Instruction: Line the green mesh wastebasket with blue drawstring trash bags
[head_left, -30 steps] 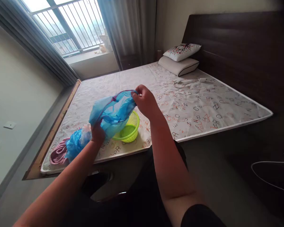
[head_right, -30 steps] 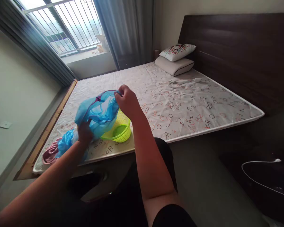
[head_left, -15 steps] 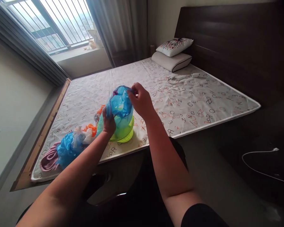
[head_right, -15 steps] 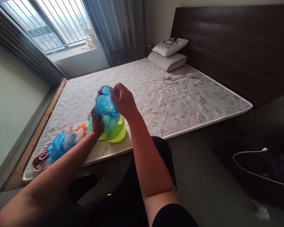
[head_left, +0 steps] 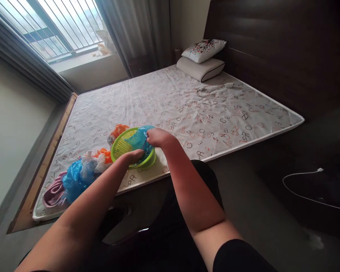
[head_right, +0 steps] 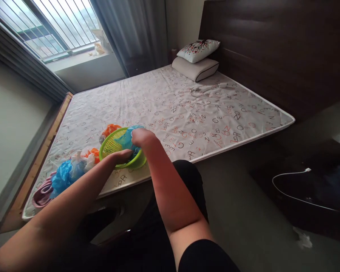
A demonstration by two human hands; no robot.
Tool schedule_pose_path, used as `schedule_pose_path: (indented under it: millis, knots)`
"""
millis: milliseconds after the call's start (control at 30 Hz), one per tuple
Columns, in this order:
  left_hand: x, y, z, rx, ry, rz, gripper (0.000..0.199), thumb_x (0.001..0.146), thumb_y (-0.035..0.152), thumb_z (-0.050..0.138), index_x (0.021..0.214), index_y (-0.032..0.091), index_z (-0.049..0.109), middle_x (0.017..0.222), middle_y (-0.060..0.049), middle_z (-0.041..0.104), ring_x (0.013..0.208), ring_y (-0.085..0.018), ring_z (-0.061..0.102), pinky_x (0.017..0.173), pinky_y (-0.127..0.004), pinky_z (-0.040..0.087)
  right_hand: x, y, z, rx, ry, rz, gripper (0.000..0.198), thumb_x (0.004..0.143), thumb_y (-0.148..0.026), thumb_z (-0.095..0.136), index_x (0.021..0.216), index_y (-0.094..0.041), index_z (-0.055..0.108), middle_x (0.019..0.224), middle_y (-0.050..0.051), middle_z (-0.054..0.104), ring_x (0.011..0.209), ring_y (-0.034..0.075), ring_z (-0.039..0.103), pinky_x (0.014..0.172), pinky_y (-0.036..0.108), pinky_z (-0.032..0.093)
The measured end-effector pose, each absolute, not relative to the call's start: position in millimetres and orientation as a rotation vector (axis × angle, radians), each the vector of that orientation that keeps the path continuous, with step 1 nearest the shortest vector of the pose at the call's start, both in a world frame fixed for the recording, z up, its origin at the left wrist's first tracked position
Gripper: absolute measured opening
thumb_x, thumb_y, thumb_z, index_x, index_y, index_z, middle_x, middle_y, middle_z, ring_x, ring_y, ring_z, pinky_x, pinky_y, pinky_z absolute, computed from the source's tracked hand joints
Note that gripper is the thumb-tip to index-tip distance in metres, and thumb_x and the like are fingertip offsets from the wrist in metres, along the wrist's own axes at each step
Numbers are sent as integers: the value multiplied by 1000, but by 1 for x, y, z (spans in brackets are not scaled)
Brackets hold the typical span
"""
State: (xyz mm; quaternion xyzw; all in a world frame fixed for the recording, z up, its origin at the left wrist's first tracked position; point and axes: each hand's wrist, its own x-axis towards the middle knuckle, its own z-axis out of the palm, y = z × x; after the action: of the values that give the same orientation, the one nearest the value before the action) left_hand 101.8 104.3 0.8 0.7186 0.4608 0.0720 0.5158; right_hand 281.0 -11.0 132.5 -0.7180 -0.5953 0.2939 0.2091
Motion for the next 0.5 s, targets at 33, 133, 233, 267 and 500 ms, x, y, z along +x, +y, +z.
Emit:
schedule_pose_path:
  millis: [33, 133, 233, 267, 500]
  knots:
    - [102, 107, 7, 1765, 1175, 128, 21, 78, 28, 70, 92, 16, 80, 82, -15, 79, 90, -38, 75, 92, -54, 60, 280, -11, 132, -2060, -1607, 779, 12, 88, -16, 68, 76, -19, 72, 83, 10, 68, 84, 25, 66, 78, 39, 52]
    - [92, 120, 34, 1903, 1343, 137, 16, 79, 28, 67, 84, 16, 76, 87, -16, 78, 106, -42, 72, 103, -56, 54, 284, -14, 133, -2217, -1381, 494, 13, 92, -16, 64, 95, -17, 77, 116, 20, 69, 109, 33, 64, 91, 48, 53]
    - [61, 134, 63, 2057, 1454, 355, 19, 83, 26, 61, 92, 18, 75, 98, -15, 78, 116, -39, 69, 109, -52, 51, 293, -17, 133, -2207, -1186, 254, 21, 98, -17, 58, 108, -16, 76, 131, 23, 63, 117, 35, 60, 96, 50, 51]
    - [48, 136, 70, 2067, 1499, 465, 20, 85, 26, 60, 96, 18, 75, 96, -14, 77, 112, -37, 70, 107, -51, 53, 296, -18, 133, -2186, -1147, 249, 23, 99, -17, 55, 112, -16, 74, 129, 23, 64, 113, 33, 61, 94, 48, 51]
    - [-4, 126, 103, 940, 1351, 983, 25, 100, 23, 52, 120, 22, 67, 93, -5, 75, 87, -17, 77, 82, -30, 66, 310, -22, 127, -1943, -1243, 706, 6, 93, -22, 69, 92, -19, 64, 87, 4, 67, 81, 18, 58, 77, 29, 44]
